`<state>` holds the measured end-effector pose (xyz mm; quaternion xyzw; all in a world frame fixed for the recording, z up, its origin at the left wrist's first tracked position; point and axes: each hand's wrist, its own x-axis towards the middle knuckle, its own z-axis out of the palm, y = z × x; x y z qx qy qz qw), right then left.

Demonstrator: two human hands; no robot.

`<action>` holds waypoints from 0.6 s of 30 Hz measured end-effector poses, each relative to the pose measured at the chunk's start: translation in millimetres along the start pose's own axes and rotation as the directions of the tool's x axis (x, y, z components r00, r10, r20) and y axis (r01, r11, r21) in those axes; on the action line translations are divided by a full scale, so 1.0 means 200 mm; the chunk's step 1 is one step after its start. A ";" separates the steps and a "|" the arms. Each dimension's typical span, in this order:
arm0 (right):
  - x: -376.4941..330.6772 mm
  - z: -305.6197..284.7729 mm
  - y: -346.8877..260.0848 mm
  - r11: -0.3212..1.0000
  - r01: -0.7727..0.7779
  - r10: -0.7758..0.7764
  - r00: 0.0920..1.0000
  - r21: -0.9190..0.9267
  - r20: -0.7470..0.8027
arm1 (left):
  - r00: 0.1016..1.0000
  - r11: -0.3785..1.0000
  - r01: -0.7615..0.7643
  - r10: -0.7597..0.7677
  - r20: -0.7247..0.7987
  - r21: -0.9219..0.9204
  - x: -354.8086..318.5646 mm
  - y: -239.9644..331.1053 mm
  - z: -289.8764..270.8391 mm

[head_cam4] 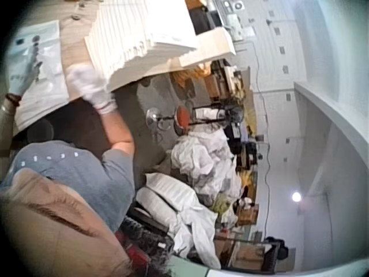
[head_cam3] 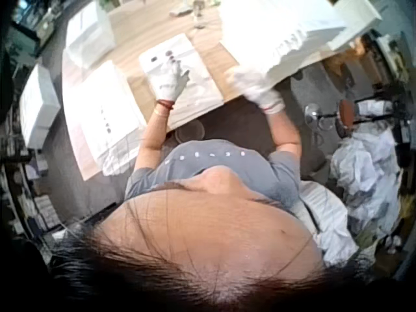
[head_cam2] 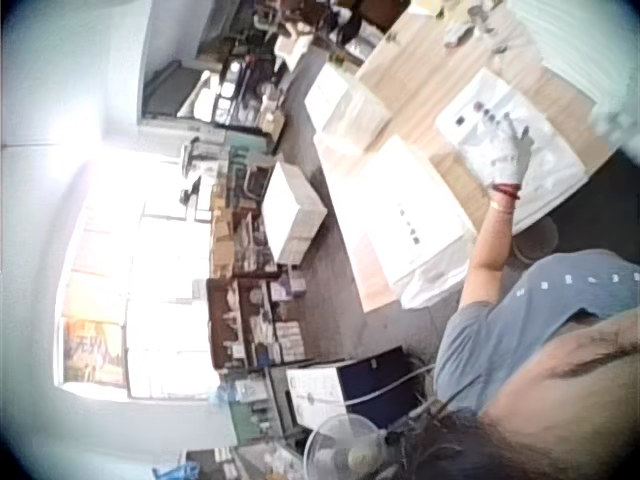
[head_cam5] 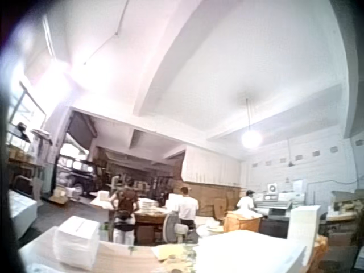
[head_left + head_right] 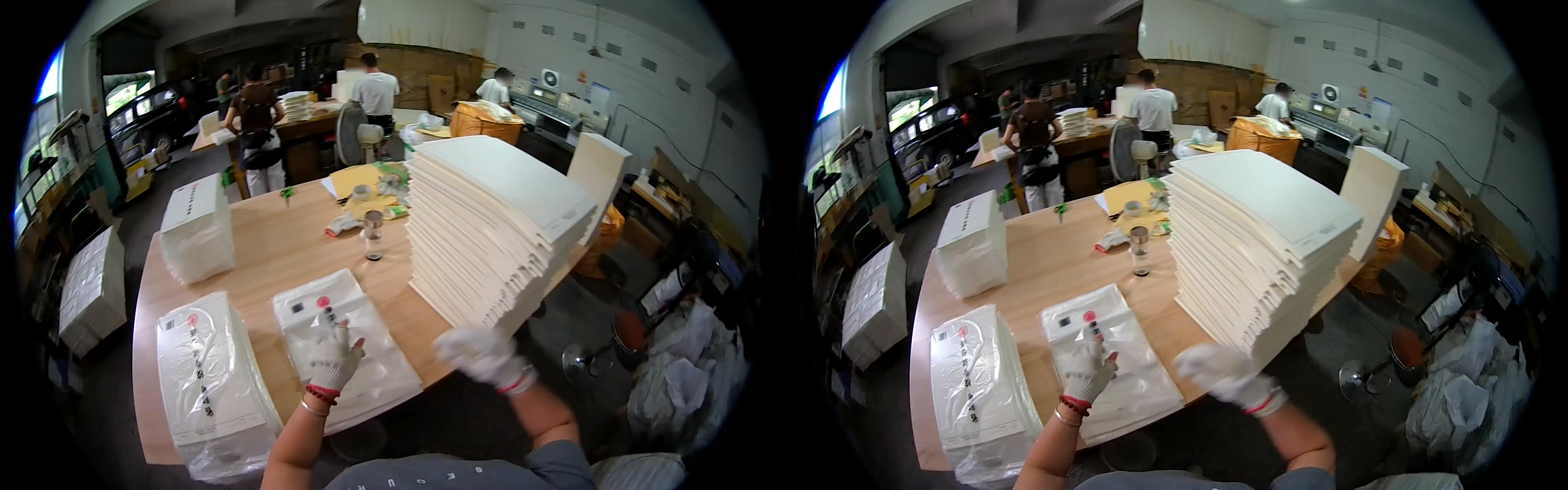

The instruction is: The person repeatedly picks up white rectangular items from a stack, places them into clear plastic bags, and stacks the filled bags on the table. The person wears white gloves and works at a wooden table in a workshop environment.

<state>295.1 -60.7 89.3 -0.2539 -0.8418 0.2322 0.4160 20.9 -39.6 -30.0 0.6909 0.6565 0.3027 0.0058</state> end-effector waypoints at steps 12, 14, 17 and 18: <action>0.42 -1.08 -0.09 0.790 -0.131 0.095 0.991 -0.599 -0.091 | 0.947 0.918 -0.265 0.306 0.099 -0.295 0.00 0.47 -0.46; 0.43 -1.15 -0.05 0.712 -0.086 -0.008 0.991 -0.696 -0.131 | 0.883 0.794 -0.289 0.437 0.172 -0.535 0.05 0.66 -0.52; 0.46 -0.99 -0.27 0.525 -0.012 -0.161 0.980 -0.851 -0.113 | 0.836 0.386 -0.026 0.514 0.192 -0.922 0.14 0.90 -0.53; 0.45 -0.94 -0.35 0.495 0.039 -0.227 0.970 -0.868 -0.085 | 0.852 0.054 0.081 0.514 0.097 -0.995 0.19 0.95 -0.47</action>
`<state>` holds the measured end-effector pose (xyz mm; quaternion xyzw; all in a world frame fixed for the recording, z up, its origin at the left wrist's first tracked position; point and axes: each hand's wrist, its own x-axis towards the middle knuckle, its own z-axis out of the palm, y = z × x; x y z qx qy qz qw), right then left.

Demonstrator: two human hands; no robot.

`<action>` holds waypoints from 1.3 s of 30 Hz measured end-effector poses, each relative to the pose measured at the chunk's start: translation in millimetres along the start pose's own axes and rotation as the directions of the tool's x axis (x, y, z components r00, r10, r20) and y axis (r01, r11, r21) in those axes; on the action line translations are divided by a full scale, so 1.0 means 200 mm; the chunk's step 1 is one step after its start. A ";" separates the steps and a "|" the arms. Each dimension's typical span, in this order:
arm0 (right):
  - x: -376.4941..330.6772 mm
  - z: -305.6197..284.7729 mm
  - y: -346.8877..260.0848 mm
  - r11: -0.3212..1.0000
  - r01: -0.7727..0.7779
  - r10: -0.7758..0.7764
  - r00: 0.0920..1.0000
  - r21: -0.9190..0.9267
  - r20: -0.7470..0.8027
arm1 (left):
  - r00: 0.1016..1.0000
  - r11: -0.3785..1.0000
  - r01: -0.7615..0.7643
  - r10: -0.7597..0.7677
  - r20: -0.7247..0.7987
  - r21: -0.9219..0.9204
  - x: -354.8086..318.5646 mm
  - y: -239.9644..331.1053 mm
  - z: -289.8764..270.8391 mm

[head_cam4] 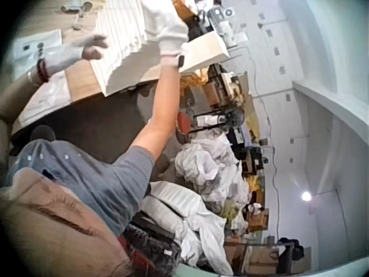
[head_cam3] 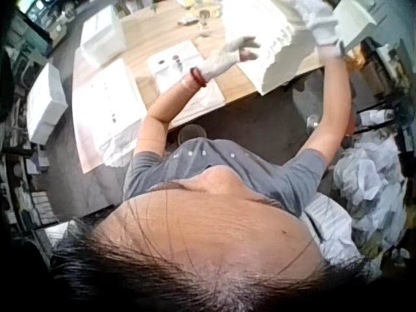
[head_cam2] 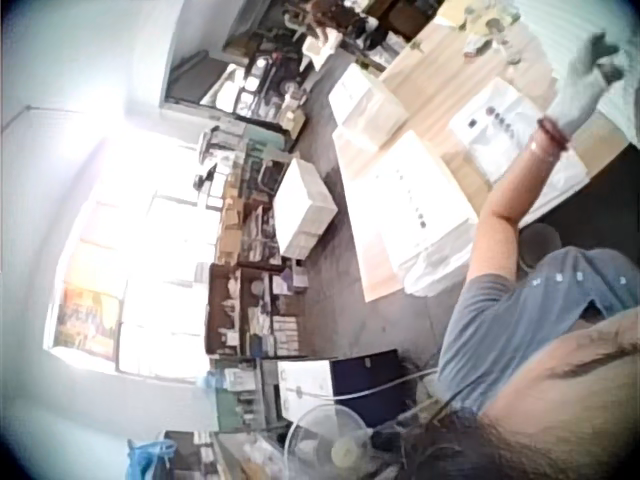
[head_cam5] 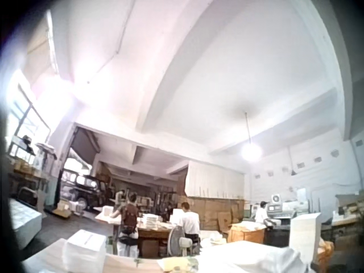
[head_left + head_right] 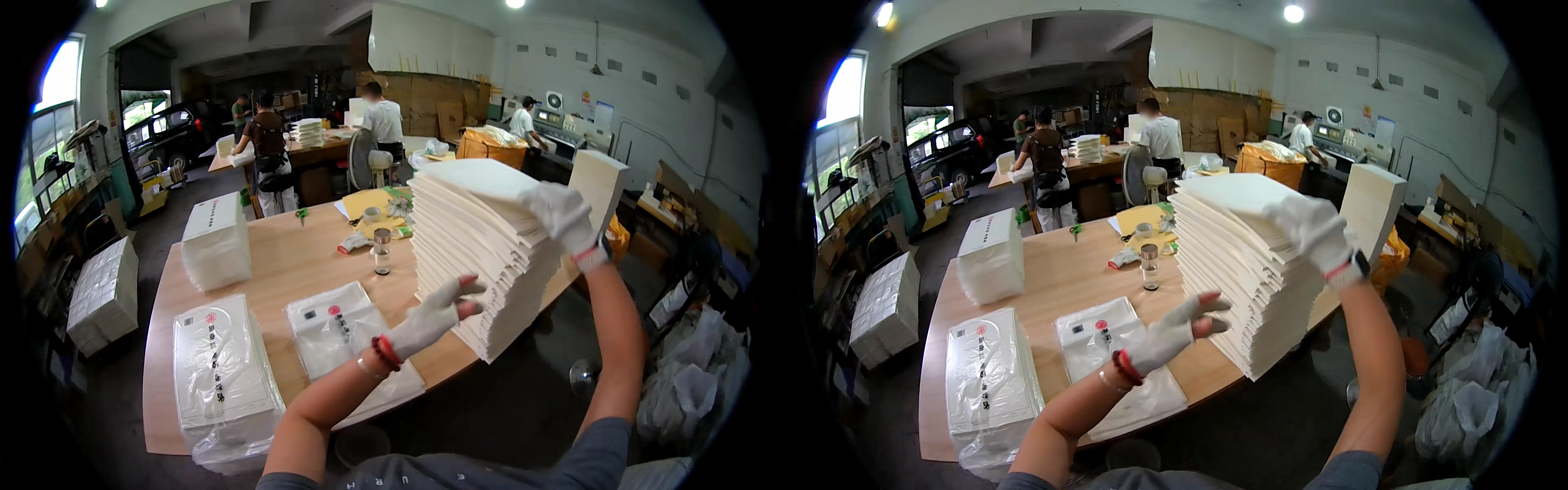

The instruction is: The person repeatedly picks up white rectangular items from a stack, places them into clear plastic bags, and stacks the filled bags on the table. The person wears white gloves and works at a wooden table in a workshop environment.

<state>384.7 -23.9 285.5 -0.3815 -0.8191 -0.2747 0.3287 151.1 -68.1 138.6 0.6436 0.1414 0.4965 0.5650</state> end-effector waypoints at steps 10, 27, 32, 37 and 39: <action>-0.40 -0.30 -0.16 0.626 -0.526 0.262 0.837 0.576 0.481 | 0.809 0.789 0.462 -0.562 -0.172 -0.405 -0.21 0.43 -0.01; -1.25 0.63 -0.98 0.468 -0.594 0.578 0.766 0.654 0.282 | 0.840 0.051 0.475 0.270 -0.470 0.878 -0.66 -0.45 -0.48; -1.42 0.69 -1.00 0.689 -0.507 0.419 0.862 0.518 0.285 | 0.801 0.880 0.473 -0.447 -0.397 -0.035 -0.53 -0.50 -0.90; -1.24 0.90 -1.01 0.865 -0.445 0.182 0.708 0.231 0.682 | 0.912 0.825 0.241 -0.013 -0.410 0.512 -0.50 -0.70 -0.83; -1.20 1.15 -0.97 0.935 -0.355 0.148 0.435 0.018 0.888 | 0.975 0.539 0.212 -0.060 -0.214 0.815 -0.48 -0.77 -0.47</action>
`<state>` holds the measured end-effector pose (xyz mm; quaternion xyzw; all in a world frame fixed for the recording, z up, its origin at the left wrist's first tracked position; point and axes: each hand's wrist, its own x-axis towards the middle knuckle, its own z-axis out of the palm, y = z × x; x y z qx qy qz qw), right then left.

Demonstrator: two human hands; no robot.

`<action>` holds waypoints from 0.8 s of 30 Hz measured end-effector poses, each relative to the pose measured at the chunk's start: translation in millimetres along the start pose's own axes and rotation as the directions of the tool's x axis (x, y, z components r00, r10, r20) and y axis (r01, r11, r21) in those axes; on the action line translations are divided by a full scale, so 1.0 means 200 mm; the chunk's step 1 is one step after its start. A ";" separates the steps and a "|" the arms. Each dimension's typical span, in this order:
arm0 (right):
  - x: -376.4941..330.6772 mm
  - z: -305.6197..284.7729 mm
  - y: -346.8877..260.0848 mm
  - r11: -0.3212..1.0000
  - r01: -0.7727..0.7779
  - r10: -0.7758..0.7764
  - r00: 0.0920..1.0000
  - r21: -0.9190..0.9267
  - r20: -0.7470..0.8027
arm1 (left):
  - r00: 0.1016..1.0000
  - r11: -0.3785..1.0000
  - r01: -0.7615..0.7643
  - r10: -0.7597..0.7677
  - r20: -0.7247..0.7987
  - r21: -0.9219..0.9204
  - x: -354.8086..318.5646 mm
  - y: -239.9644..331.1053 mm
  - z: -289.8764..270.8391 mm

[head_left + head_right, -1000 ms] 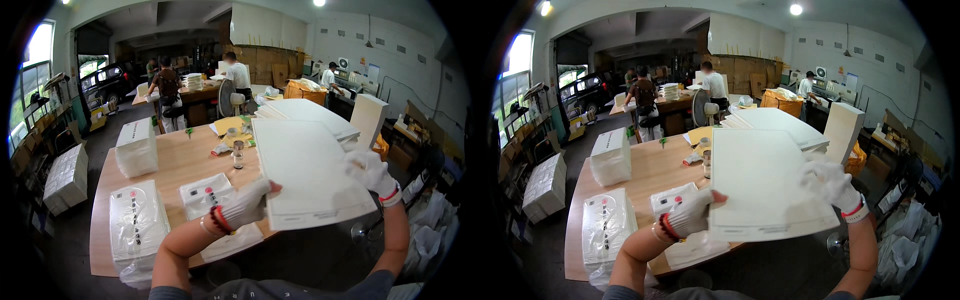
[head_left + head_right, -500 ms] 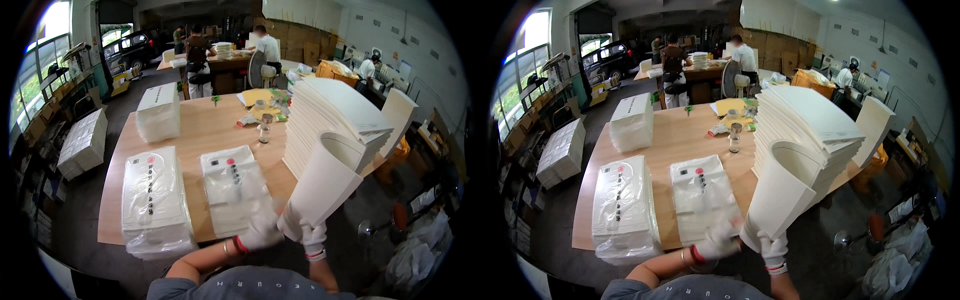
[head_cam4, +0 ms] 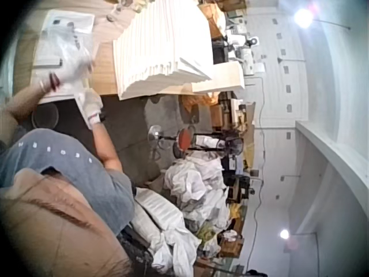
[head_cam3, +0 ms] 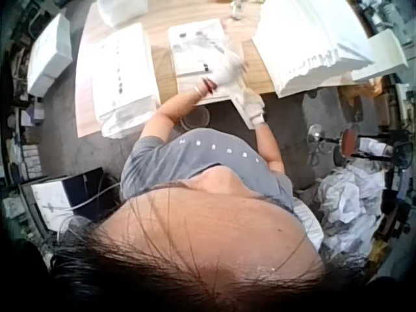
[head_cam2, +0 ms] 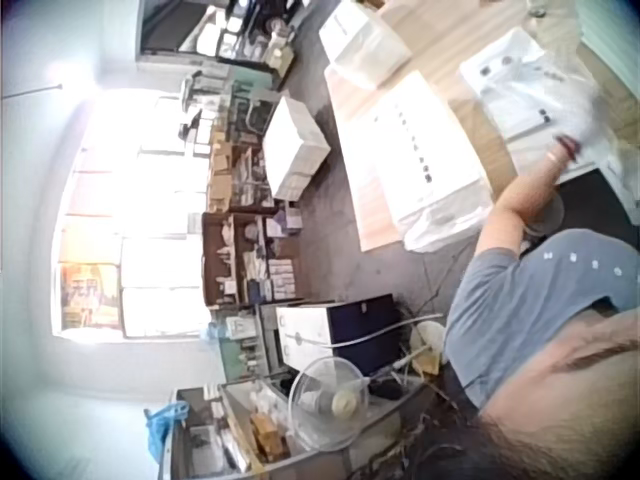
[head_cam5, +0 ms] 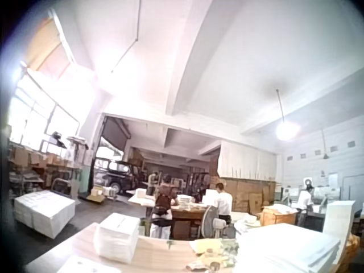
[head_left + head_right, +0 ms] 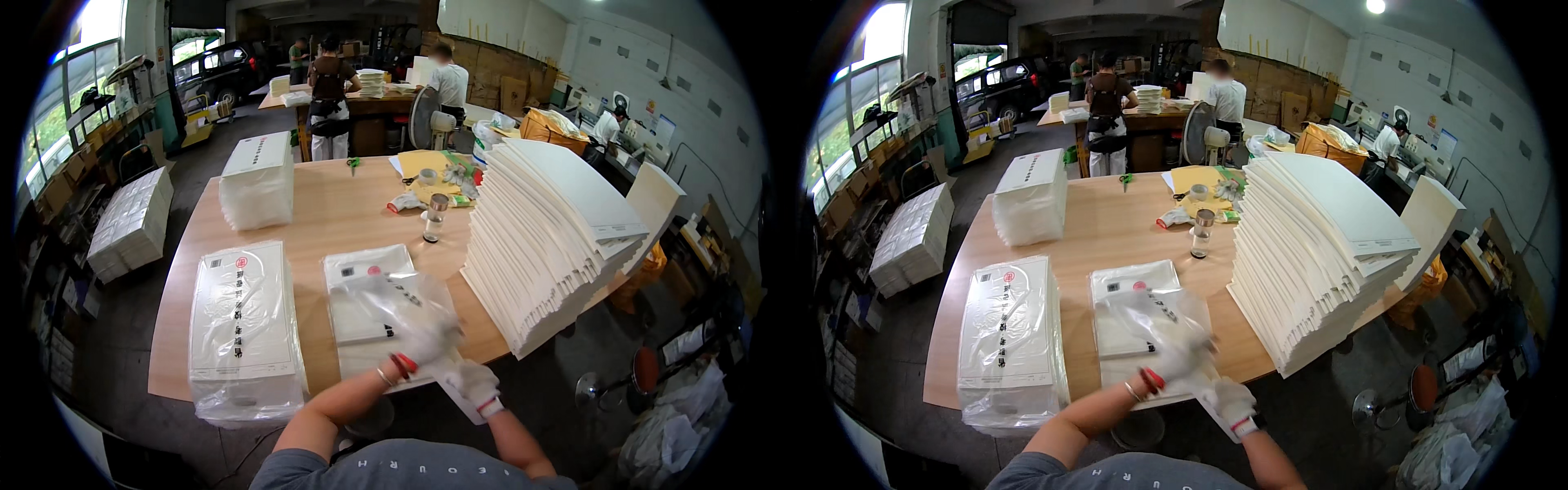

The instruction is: The person repeatedly picks up white rectangular items from a stack, places them into clear plastic bags, and stacks the filled bags on the table. The person wears white gloves and works at a wooden table in a workshop environment.

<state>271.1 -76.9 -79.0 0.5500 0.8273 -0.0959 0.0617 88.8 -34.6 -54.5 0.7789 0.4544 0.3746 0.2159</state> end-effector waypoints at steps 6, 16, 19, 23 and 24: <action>0.24 -0.02 -0.04 0.905 -0.160 0.297 0.901 0.395 -0.316 | 0.961 0.953 0.277 -0.274 -0.039 0.124 -0.15 -0.18 0.15; 0.60 0.28 0.06 0.921 -0.181 0.196 0.981 0.346 -0.009 | 0.374 0.546 0.644 -0.836 -0.401 -0.536 -0.57 -0.86 0.02; 0.46 0.20 0.05 0.922 -0.168 0.154 0.986 0.350 0.065 | 0.489 0.617 0.739 -0.767 -0.414 -0.270 -0.64 -0.69 0.00; 0.18 0.27 0.01 0.890 -0.099 0.082 0.995 0.445 0.057 | 0.574 0.658 0.732 -0.737 -0.357 -0.179 -1.02 -0.65 0.14; 0.09 0.25 0.00 0.921 -0.129 0.076 0.985 0.369 0.154 | 0.569 0.631 0.763 -0.759 -0.316 -0.142 -1.08 -0.59 0.14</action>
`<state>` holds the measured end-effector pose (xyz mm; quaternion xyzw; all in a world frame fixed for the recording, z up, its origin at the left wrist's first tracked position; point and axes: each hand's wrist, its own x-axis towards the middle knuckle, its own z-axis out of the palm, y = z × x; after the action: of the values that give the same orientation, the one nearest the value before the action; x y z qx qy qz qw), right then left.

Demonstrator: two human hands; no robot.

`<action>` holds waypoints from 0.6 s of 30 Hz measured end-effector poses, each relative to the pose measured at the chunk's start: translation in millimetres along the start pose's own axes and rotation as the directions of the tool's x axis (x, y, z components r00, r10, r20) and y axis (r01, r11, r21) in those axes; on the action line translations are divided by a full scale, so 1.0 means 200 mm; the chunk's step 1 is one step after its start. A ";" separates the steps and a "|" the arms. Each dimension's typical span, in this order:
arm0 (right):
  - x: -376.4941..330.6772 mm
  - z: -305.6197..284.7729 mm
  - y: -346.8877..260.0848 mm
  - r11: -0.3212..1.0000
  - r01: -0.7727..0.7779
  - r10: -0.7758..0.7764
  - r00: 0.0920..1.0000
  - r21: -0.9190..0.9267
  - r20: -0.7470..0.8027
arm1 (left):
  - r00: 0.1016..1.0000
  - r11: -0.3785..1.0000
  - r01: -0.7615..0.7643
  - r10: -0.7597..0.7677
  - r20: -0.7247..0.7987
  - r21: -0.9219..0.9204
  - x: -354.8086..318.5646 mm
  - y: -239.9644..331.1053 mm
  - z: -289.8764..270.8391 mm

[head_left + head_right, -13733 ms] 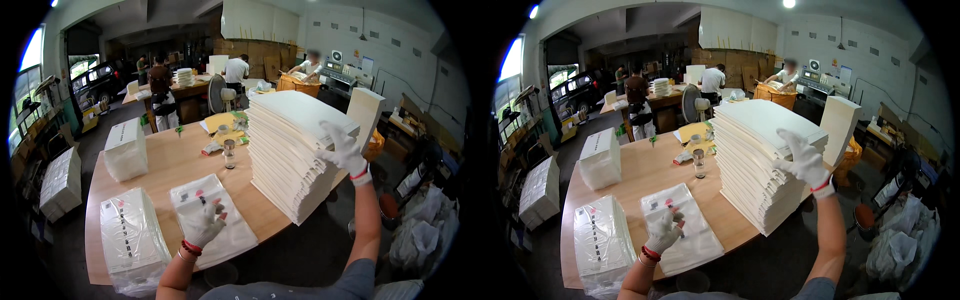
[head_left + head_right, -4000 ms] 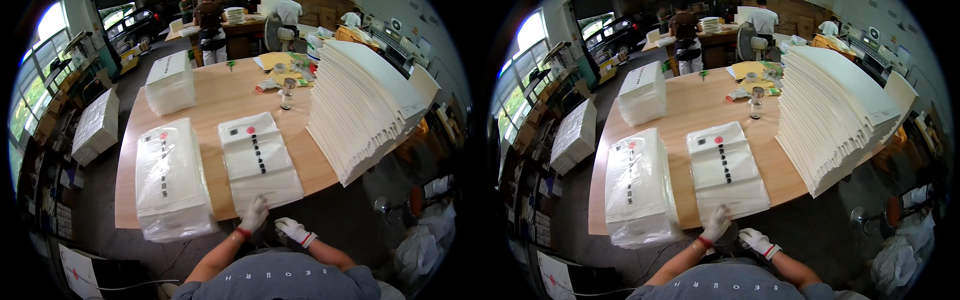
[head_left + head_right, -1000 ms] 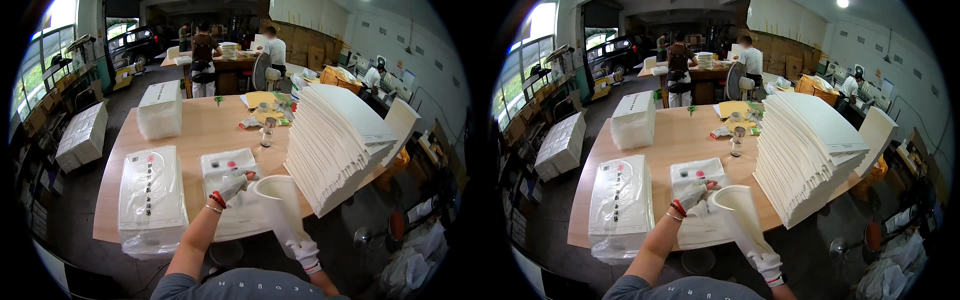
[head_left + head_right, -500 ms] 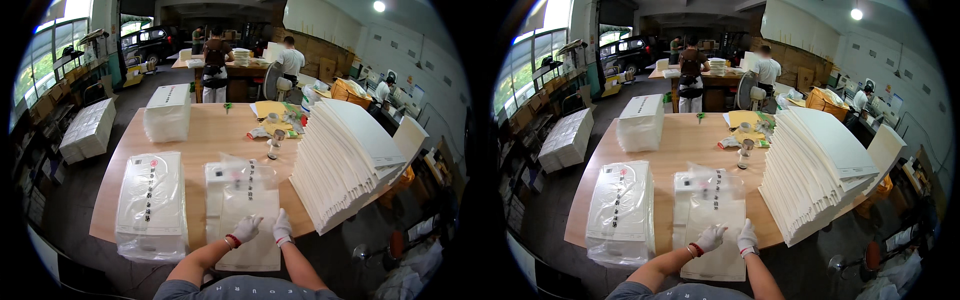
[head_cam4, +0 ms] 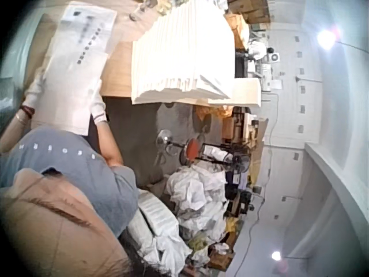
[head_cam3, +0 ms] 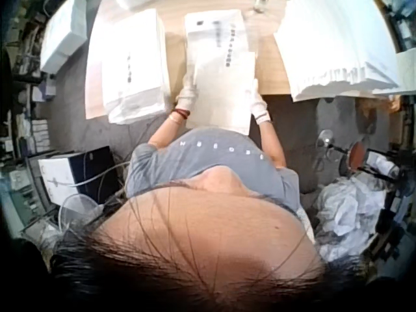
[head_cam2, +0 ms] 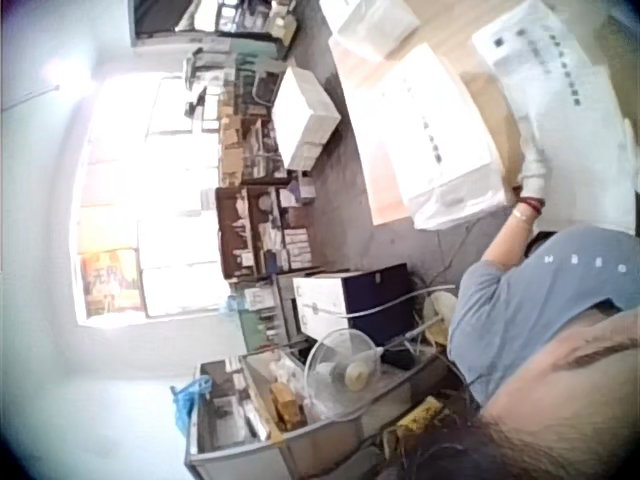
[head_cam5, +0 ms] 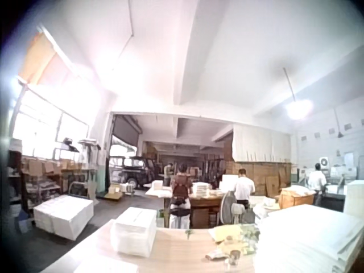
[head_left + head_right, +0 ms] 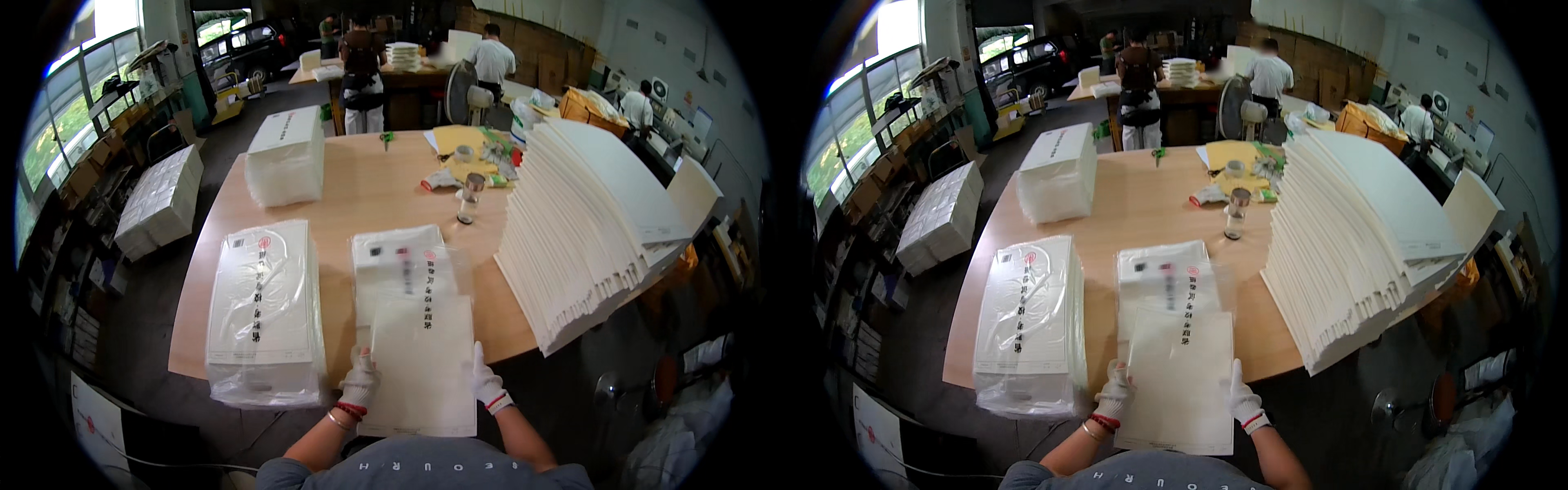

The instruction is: The person repeatedly picks up white rectangular items from a stack, places them into clear plastic bags, and stacks the filled bags on the table. The person wears white gloves and works at a wooden table in a workshop environment.

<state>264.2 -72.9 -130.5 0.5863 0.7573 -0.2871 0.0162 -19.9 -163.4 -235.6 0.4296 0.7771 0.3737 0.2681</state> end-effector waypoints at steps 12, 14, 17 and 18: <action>-0.69 0.32 0.21 0.832 0.514 -0.554 0.746 -0.211 -0.369 | 0.878 0.929 -0.342 0.370 0.305 -0.141 -0.77 0.29 -0.45; -0.69 0.26 0.13 0.941 0.337 -0.319 0.850 -0.033 -0.420 | 0.970 0.981 -0.120 0.149 0.193 -0.152 -0.70 0.35 -0.43; -0.79 0.13 0.09 0.926 0.179 -0.094 0.962 0.331 -0.258 | 0.961 0.936 0.149 -0.062 0.268 -0.318 -0.74 0.49 -0.51; -0.82 0.13 0.16 0.840 0.156 -0.144 0.988 0.520 -0.064 | 0.970 0.966 -0.049 0.106 0.217 -0.253 -0.71 0.36 -0.45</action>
<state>336.0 -223.4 -106.6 0.5108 0.6940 -0.4762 -0.1749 17.6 -292.7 -111.9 0.4636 0.6713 0.4252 0.3920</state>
